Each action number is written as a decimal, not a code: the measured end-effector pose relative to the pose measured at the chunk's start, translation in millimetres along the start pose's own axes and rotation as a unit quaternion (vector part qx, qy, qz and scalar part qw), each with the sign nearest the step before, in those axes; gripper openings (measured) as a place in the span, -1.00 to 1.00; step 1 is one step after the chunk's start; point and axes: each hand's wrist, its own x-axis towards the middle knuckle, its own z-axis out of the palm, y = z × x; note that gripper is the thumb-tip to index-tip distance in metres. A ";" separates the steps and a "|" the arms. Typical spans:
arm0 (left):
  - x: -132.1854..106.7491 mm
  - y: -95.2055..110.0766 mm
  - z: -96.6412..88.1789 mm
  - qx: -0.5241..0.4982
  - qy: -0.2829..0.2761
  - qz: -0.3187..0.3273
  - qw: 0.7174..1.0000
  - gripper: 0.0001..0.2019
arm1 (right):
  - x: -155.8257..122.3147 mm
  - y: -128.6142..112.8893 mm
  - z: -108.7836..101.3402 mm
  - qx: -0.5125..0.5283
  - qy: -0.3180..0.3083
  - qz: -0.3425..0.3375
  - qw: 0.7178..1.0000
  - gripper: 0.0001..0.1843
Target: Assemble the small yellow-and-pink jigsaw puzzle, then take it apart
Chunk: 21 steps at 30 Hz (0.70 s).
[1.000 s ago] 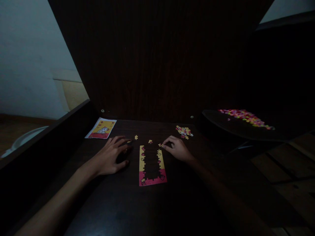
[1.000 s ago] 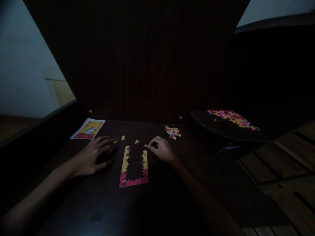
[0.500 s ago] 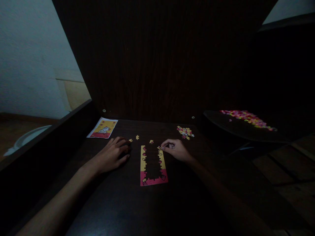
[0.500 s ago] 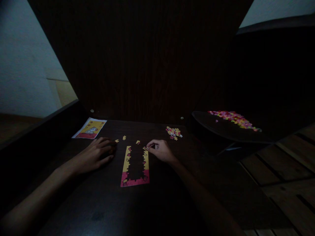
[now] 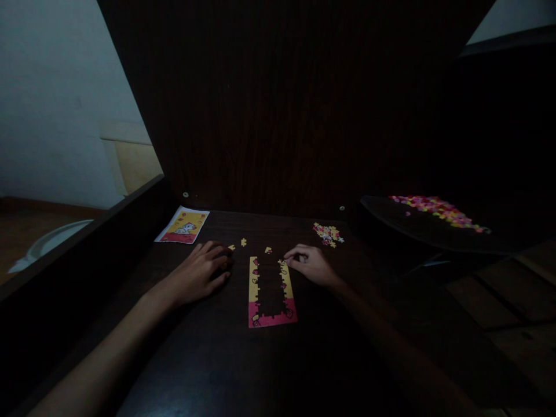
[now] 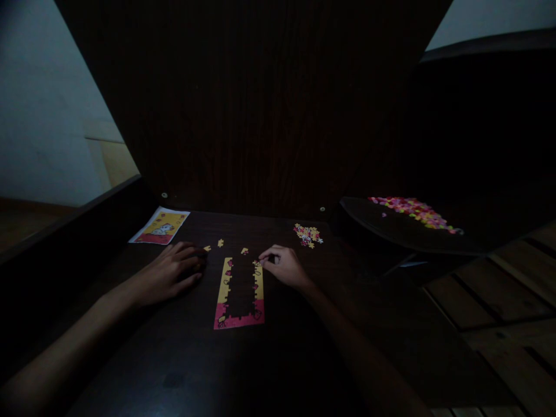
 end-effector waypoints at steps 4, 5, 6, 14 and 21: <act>0.0 0.1 -0.2 0.003 0.000 0.001 1.000 -0.75 | -0.2 0.5 -0.6 -0.007 0.007 -0.028 1.000 -0.85; -0.1 0.3 -0.5 0.002 0.000 0.001 1.000 -0.75 | -0.7 0.7 -0.6 -0.006 0.006 -0.033 0.999 -0.86; -0.2 0.7 -0.8 0.002 -0.001 0.002 1.000 -0.75 | -1.4 0.9 -0.6 -0.005 0.003 -0.037 0.999 -0.86; 0.5 1.9 -1.8 0.007 -0.003 0.005 1.000 -0.76 | -10.0 -2.0 -3.4 -0.038 -0.040 -0.093 0.994 -0.78; 1.0 0.6 0.1 0.006 -0.001 0.006 1.000 -0.77 | -9.9 -0.2 -3.6 -0.054 -0.047 -0.102 0.992 -0.79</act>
